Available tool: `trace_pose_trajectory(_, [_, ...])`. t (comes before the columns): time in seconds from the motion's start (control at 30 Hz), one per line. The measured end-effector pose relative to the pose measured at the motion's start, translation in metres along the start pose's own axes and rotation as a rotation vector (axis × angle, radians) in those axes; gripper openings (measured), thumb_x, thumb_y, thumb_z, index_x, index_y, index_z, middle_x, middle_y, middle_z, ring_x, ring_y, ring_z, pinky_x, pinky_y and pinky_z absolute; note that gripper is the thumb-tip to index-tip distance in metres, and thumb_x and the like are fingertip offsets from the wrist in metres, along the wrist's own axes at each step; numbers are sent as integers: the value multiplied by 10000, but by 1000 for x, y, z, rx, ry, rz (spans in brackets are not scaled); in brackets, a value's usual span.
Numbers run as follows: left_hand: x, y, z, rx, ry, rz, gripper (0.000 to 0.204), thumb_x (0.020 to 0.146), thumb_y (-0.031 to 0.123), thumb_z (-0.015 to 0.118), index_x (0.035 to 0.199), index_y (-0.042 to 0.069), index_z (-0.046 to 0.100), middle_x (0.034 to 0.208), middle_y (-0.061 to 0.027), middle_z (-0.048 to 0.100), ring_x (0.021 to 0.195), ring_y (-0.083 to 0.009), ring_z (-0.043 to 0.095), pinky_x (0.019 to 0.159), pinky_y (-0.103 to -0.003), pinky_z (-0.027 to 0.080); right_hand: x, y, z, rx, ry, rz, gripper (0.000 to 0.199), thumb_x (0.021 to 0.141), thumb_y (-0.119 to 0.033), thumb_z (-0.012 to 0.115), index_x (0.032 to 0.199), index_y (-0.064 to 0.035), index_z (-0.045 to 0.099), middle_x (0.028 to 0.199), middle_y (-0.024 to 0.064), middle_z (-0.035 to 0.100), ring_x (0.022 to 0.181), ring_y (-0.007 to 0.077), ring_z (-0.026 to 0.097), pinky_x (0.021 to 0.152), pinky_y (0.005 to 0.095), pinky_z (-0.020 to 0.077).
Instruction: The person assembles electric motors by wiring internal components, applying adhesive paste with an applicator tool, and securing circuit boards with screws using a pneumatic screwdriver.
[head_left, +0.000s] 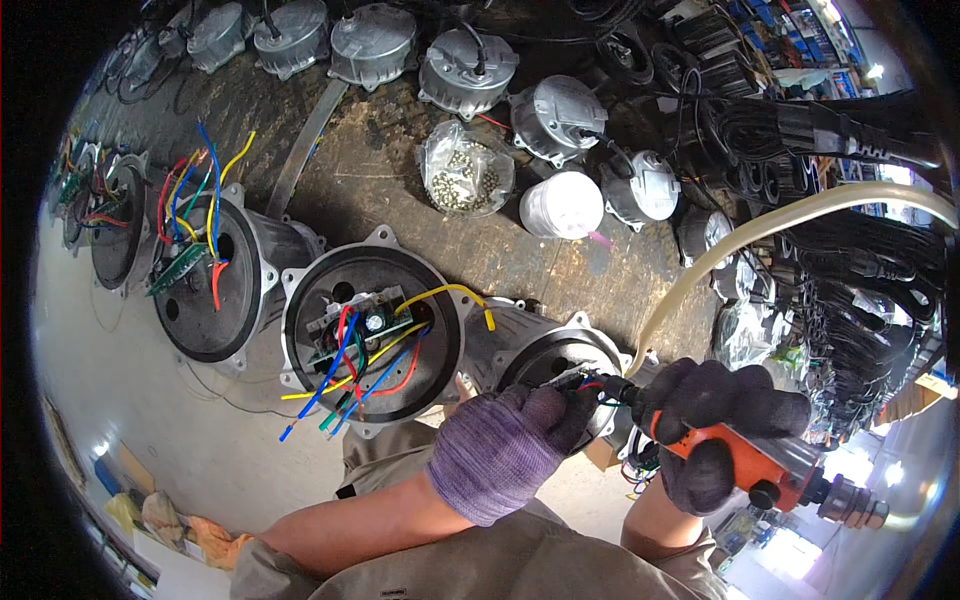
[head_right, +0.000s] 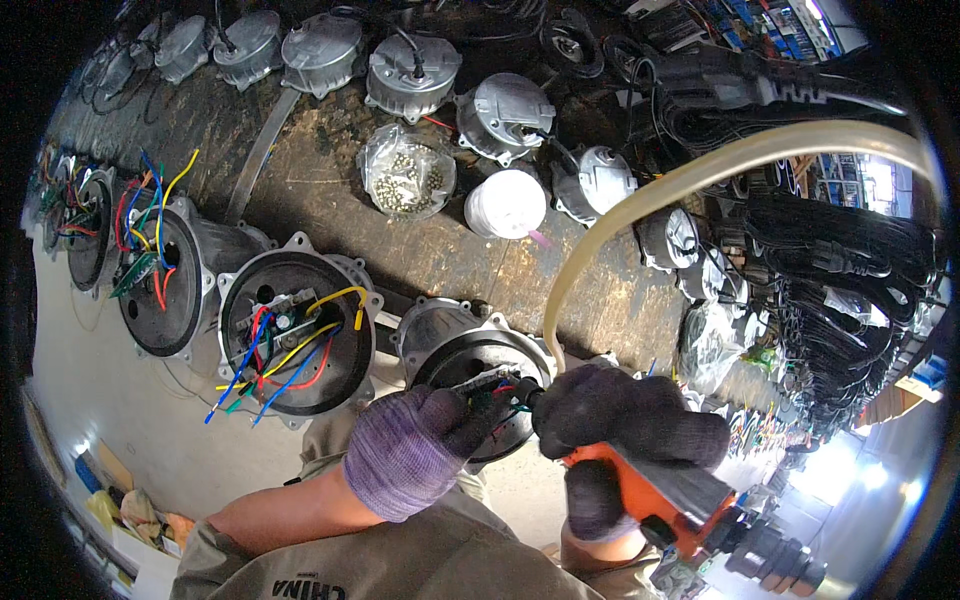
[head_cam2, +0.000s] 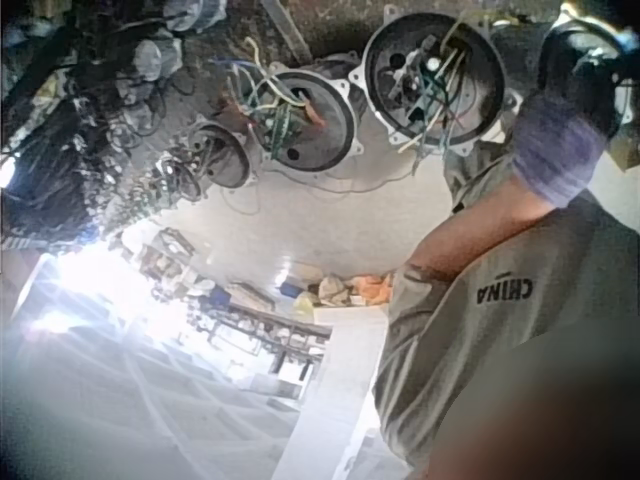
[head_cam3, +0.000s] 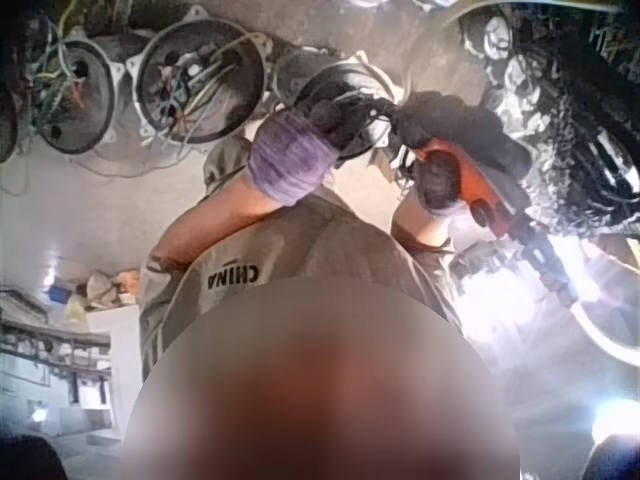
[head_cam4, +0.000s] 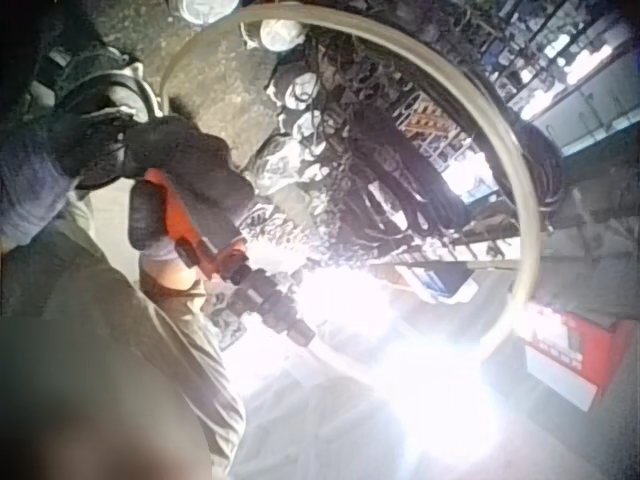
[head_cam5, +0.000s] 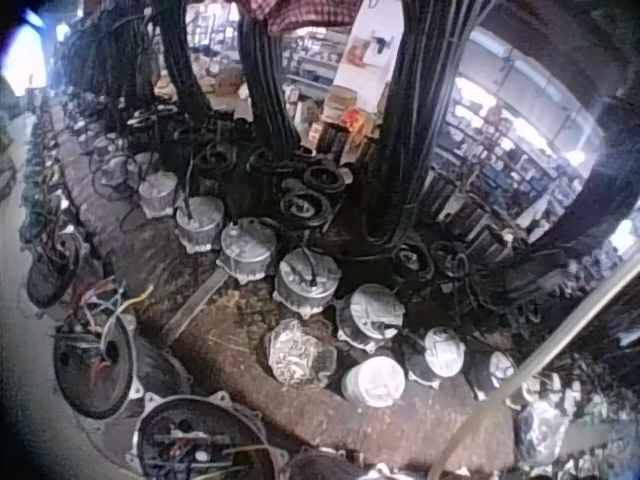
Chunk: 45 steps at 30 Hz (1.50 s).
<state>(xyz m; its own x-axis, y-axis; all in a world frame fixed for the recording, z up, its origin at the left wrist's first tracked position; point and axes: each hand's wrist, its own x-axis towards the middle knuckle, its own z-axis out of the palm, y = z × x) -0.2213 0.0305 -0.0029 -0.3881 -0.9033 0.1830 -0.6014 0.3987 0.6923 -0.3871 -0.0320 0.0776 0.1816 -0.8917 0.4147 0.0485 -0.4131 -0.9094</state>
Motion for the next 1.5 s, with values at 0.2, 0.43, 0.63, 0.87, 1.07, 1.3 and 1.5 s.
trace_pose_trajectory(0.2, [1,7,-11,32,-30,-24,424,900,222,689,1323,201,685,925,-91,634,719,-283,670,527,-421,528,-8,-44,-50,53,171,-41,511,908,-182,729,1378,-109,543,994,57,588,754,185,560,641,350,453])
trace_pose_trajectory(0.43, [-5,6,-7,61,30,14,395,847,160,759,1226,110,662,1029,-145,664,818,-332,688,645,-452,578,-45,-111,-98,62,662,-138,393,860,-234,631,1218,-84,566,912,34,549,675,178,505,514,400,506])
trace_pose_trajectory(0.63, [-7,8,-7,-87,172,-86,370,812,77,765,1151,105,618,1012,-173,662,858,-412,683,718,-493,565,-78,-125,-124,343,588,-31,362,930,-266,615,1196,-24,568,859,47,499,737,170,482,456,306,473])
trace_pose_trajectory(0.87, [-15,7,0,-134,237,-91,367,784,38,795,1099,81,612,994,-176,666,863,-400,689,724,-466,558,-100,-128,-138,333,428,-107,494,945,-212,618,1422,-109,543,1083,23,567,809,188,542,499,383,561])
trace_pose_trajectory(1.07, [-16,9,3,-130,272,-124,338,802,8,786,1084,70,612,970,-170,668,847,-388,685,722,-448,553,-106,-133,-135,335,505,-88,506,945,-204,625,1436,-117,535,1112,40,566,797,168,547,545,395,574])
trace_pose_trajectory(1.3, [-18,7,2,-103,289,-54,316,816,-2,780,1074,66,612,928,-157,656,799,-352,673,693,-424,544,-105,-131,-136,423,413,-122,488,922,-117,656,1396,-92,544,1077,58,571,768,166,556,567,405,597])
trace_pose_trajectory(1.5, [-19,15,-9,-268,220,-195,347,789,-36,714,1098,65,594,980,-159,637,866,-330,672,731,-440,546,-105,-138,-138,396,344,-88,434,912,-101,671,1329,-69,558,1046,46,566,752,163,556,592,406,597])
